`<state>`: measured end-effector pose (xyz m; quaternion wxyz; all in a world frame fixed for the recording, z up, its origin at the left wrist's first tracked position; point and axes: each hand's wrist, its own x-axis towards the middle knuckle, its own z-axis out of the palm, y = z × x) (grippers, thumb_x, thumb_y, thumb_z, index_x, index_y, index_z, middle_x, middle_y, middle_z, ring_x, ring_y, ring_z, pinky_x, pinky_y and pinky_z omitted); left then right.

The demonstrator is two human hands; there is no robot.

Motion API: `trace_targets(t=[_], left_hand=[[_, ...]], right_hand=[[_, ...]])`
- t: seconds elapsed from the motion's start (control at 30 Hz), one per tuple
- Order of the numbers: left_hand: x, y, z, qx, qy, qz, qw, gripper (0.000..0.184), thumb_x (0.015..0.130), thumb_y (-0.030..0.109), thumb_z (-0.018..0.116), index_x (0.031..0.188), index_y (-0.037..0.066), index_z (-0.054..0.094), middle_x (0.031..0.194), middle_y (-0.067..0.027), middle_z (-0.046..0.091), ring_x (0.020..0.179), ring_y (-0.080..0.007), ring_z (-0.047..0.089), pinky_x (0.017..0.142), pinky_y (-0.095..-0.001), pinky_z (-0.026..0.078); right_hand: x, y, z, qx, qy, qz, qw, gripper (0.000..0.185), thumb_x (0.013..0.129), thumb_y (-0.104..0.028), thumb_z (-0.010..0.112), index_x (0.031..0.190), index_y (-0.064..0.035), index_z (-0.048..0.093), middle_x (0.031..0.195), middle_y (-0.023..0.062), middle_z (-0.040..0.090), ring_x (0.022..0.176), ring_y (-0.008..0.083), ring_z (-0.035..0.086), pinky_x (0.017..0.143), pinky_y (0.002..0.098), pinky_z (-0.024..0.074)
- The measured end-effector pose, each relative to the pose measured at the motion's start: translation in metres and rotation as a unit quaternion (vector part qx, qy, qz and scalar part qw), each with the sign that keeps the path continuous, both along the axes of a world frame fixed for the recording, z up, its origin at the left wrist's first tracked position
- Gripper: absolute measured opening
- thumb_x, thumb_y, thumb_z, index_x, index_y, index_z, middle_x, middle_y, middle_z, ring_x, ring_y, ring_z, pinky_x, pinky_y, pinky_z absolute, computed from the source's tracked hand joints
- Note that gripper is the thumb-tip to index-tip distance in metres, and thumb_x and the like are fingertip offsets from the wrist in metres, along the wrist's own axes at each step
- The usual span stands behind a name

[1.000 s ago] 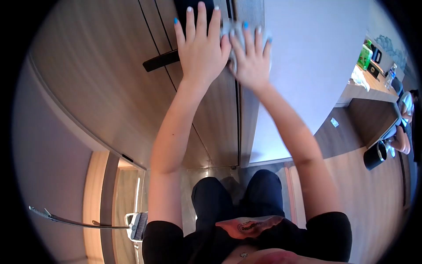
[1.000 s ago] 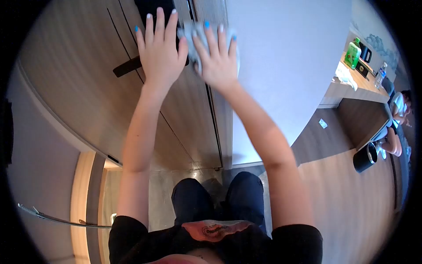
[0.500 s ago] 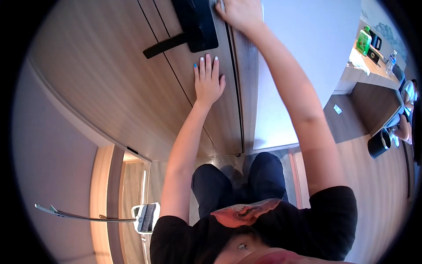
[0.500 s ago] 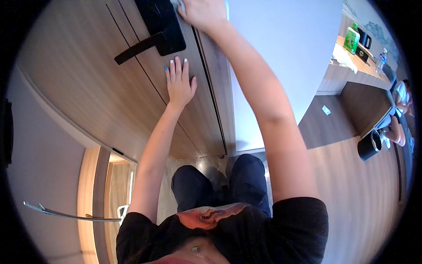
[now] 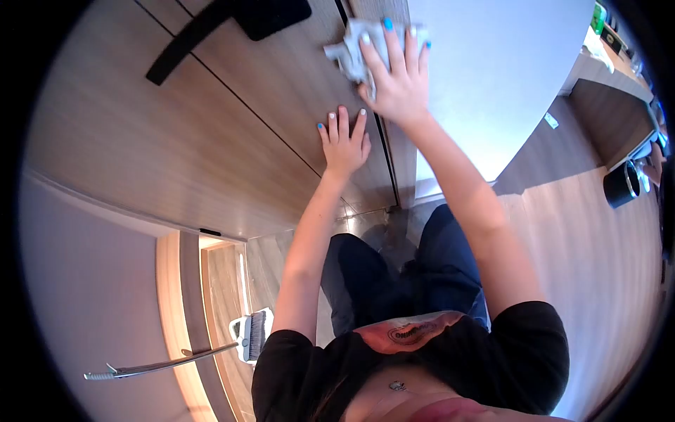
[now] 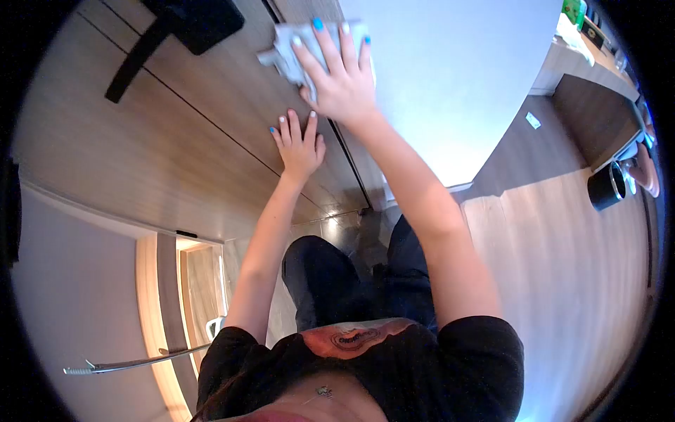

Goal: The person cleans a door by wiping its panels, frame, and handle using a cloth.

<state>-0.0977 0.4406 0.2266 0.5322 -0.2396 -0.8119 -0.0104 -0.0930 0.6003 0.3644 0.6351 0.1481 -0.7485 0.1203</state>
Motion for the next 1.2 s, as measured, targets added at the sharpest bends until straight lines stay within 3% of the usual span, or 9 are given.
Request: trace_targets(t=[0.1, 0.27, 0.4, 0.6, 0.77, 0.8, 0.83, 0.87, 1.2], left_hand=[[-0.014, -0.005, -0.008, -0.049, 0.077, 0.031, 0.995, 0.051, 0.078, 0.031, 0.051, 0.127, 0.017, 0.05, 0.138, -0.0242, 0.033, 0.132, -0.0407, 0.022, 0.105, -0.0583, 0.012], [-0.019, 0.002, -0.009, -0.02, 0.109, 0.048, 0.993, 0.054, 0.078, 0.031, 0.047, 0.132, 0.022, 0.045, 0.14, -0.0163, 0.035, 0.133, -0.0345, 0.025, 0.108, -0.0533, 0.01], [-0.019, 0.007, -0.006, -0.012, 0.122, 0.036, 0.992, 0.051, 0.079, 0.029, 0.048, 0.129, 0.018, 0.048, 0.139, -0.0198, 0.034, 0.132, -0.0376, 0.025, 0.106, -0.056, 0.015], [0.012, 0.017, 0.012, 0.011, 0.1, 0.066, 0.993, 0.049, 0.075, 0.025, 0.054, 0.123, 0.017, 0.052, 0.135, -0.0167, 0.04, 0.124, -0.0334, 0.036, 0.104, -0.0569, 0.018], [0.042, -0.006, 0.004, 0.041, 0.076, 0.046, 0.995, 0.049, 0.074, 0.019, 0.056, 0.123, 0.014, 0.052, 0.135, -0.0171, 0.04, 0.123, -0.0345, 0.037, 0.102, -0.0568, 0.021], [0.046, -0.006, 0.004, 0.054, 0.075, 0.038, 0.995, 0.05, 0.074, 0.018, 0.056, 0.123, 0.013, 0.052, 0.135, -0.0172, 0.04, 0.123, -0.0347, 0.037, 0.102, -0.0567, 0.022], [0.051, -0.006, -0.001, 0.062, 0.052, 0.036, 0.996, 0.05, 0.073, 0.017, 0.057, 0.123, 0.013, 0.052, 0.135, -0.0174, 0.039, 0.122, -0.0349, 0.036, 0.102, -0.0567, 0.022], [0.057, -0.008, -0.013, 0.071, 0.03, 0.033, 0.996, 0.051, 0.073, 0.017, 0.057, 0.124, 0.013, 0.051, 0.136, -0.0175, 0.039, 0.122, -0.035, 0.036, 0.102, -0.0568, 0.022], [0.059, -0.006, -0.084, 0.006, -0.087, 0.037, 0.996, 0.06, 0.07, 0.012, 0.059, 0.128, 0.021, 0.048, 0.139, -0.0129, 0.036, 0.121, -0.0283, 0.039, 0.101, -0.0478, 0.031]], right_hand=[[-0.002, -0.004, -0.093, -0.01, -0.038, -0.002, 0.999, 0.064, 0.059, -0.036, 0.069, 0.121, -0.0263, 0.055, 0.137, 0.0113, 0.038, 0.125, 0.0412, 0.032, 0.092, 0.0641, 0.0297], [-0.007, 0.003, -0.24, 0.032, -0.076, 0.003, 0.997, 0.064, 0.058, -0.043, 0.07, 0.117, -0.0261, 0.056, 0.134, 0.0112, 0.039, 0.121, 0.0427, 0.033, 0.091, 0.0683, 0.0273], [-0.005, 0.006, -0.311, 0.028, -0.106, 0.007, 0.994, 0.062, 0.057, -0.041, 0.073, 0.115, -0.0246, 0.057, 0.133, 0.0117, 0.04, 0.12, 0.0428, 0.034, 0.091, 0.0678, 0.0275], [0.011, 0.005, -0.275, 0.027, -0.163, -0.004, 0.986, 0.063, 0.06, -0.036, 0.073, 0.119, -0.0239, 0.055, 0.136, 0.0133, 0.037, 0.124, 0.0428, 0.032, 0.094, 0.0636, 0.0288], [0.022, 0.001, -0.087, -0.038, -0.063, 0.037, 0.997, 0.07, 0.064, -0.032, 0.071, 0.129, -0.0232, 0.046, 0.137, 0.0155, 0.036, 0.127, 0.0421, 0.029, 0.096, 0.0583, 0.0302], [0.005, 0.009, -0.065, -0.027, -0.043, 0.094, 0.994, 0.066, 0.066, -0.034, 0.067, 0.126, -0.0153, 0.047, 0.139, 0.021, 0.03, 0.125, 0.0499, 0.025, 0.097, 0.0613, 0.0255], [0.029, 0.004, -0.022, -0.032, -0.051, 0.044, 0.997, 0.076, 0.069, -0.023, 0.058, 0.139, -0.0109, 0.029, 0.143, 0.0217, 0.023, 0.131, 0.0473, 0.017, 0.105, 0.0568, 0.018], [0.029, 0.003, -0.004, -0.03, -0.04, 0.054, 0.997, 0.078, 0.069, -0.023, 0.059, 0.139, -0.0112, 0.029, 0.143, 0.0221, 0.023, 0.131, 0.0477, 0.016, 0.105, 0.0568, 0.0175], [0.01, -0.007, -0.008, 0.012, -0.032, 0.009, 0.999, 0.082, 0.065, -0.022, 0.065, 0.139, -0.012, 0.031, 0.142, 0.0238, 0.022, 0.13, 0.0496, 0.017, 0.104, 0.0589, 0.0165]])
